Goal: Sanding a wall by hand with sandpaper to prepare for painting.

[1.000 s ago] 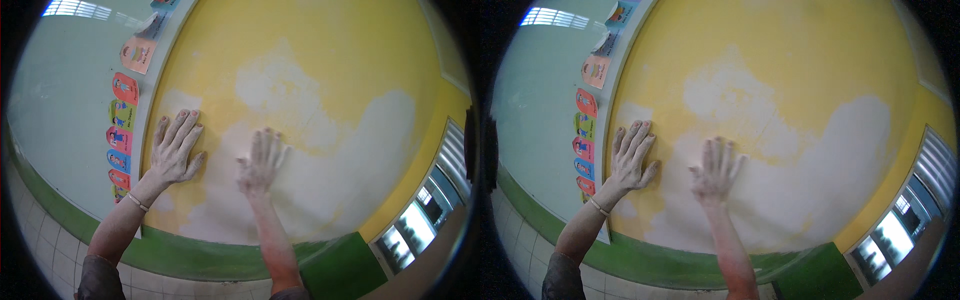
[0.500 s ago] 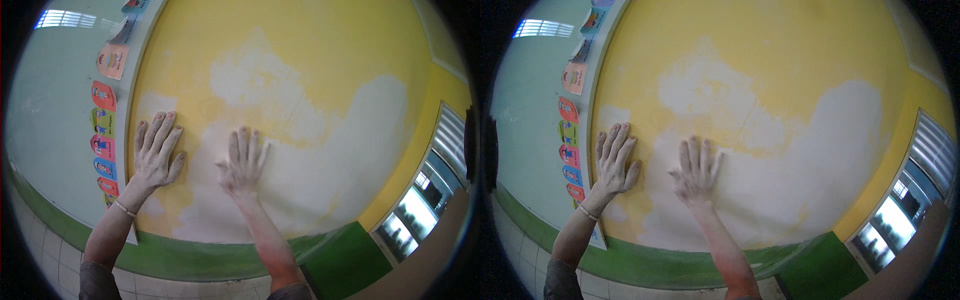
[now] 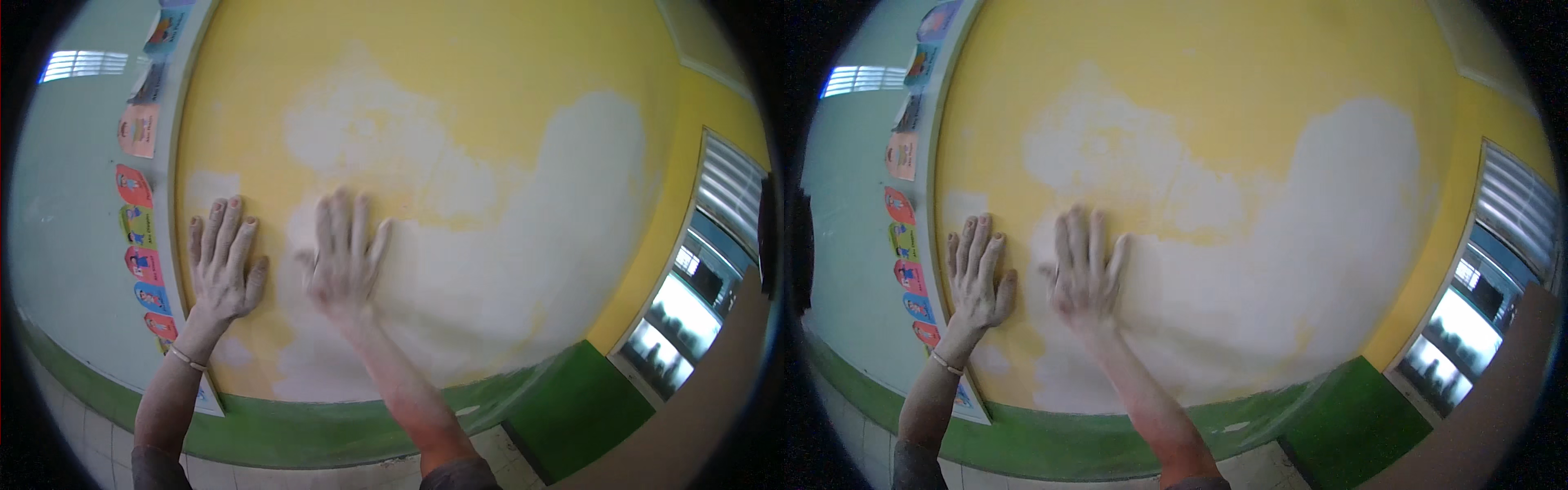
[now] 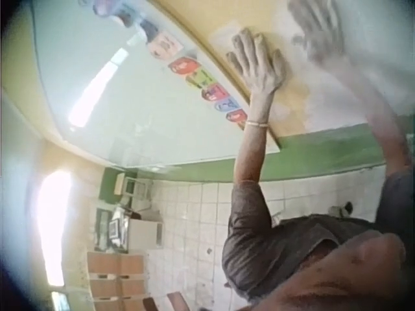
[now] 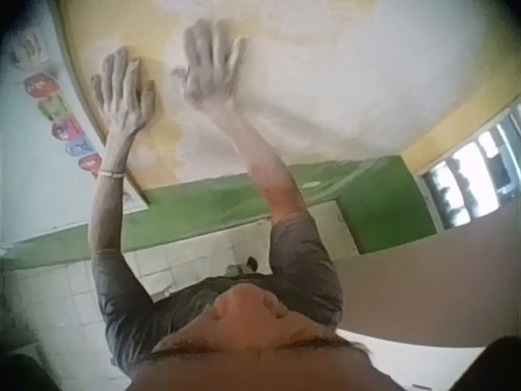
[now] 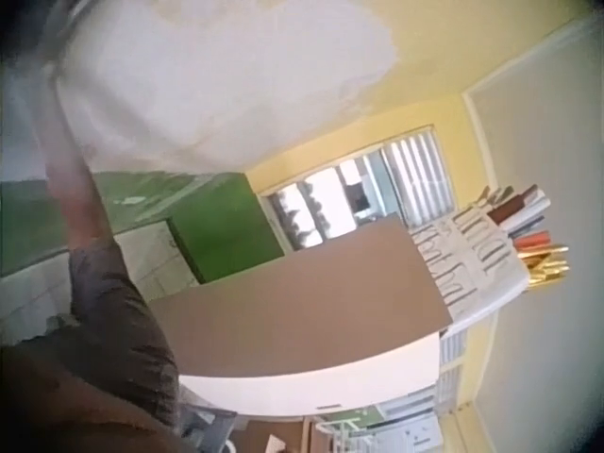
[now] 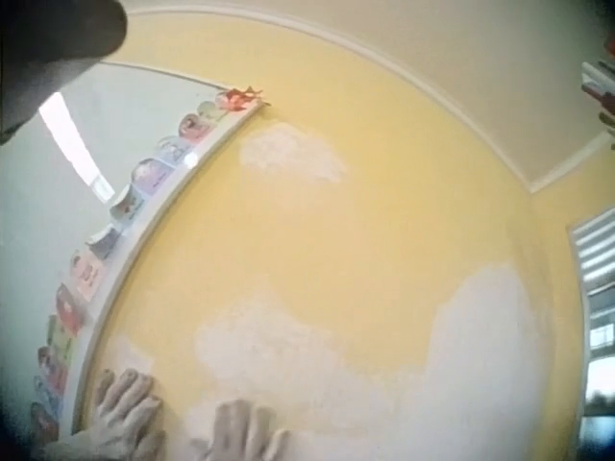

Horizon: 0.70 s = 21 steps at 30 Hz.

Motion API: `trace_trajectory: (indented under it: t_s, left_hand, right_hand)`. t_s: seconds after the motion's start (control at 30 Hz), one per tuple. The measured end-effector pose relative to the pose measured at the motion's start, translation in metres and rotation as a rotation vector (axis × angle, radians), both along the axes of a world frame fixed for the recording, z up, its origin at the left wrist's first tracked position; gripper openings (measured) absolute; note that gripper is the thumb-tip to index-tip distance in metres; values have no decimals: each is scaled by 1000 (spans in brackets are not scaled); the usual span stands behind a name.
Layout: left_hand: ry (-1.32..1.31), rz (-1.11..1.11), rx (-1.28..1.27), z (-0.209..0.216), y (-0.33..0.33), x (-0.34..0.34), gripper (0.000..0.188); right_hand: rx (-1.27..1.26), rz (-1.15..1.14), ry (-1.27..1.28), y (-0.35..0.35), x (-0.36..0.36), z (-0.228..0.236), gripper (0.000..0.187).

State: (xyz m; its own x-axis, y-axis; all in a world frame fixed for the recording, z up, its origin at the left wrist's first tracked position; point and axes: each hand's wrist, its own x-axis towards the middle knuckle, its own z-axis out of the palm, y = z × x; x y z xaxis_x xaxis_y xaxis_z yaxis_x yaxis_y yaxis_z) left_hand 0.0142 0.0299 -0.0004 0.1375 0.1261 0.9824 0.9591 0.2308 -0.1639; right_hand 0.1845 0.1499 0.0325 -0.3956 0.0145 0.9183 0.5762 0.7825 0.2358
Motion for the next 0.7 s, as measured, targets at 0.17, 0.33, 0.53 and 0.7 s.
trace_trajectory:
  t_s: [0.17, 0.33, 0.53, 0.7]
  left_hand:
    - [0, 14, -22, 4, 2, 5, 55]
    - [5, 24, 2, 5, 7, 18, 57]
    - [8, 57, -16, 3, 8, 14, 57]
    - [23, 97, -16, 4, -1, 7, 58]
  right_hand:
    - [55, -127, 135, 63, 85, -31, 74]
    - [-125, -352, 606, 91, 118, 92, 68]
    - [-25, -138, 73, 18, 31, 52, 82]
    - [33, -97, 9, 69, 94, -37, 76]
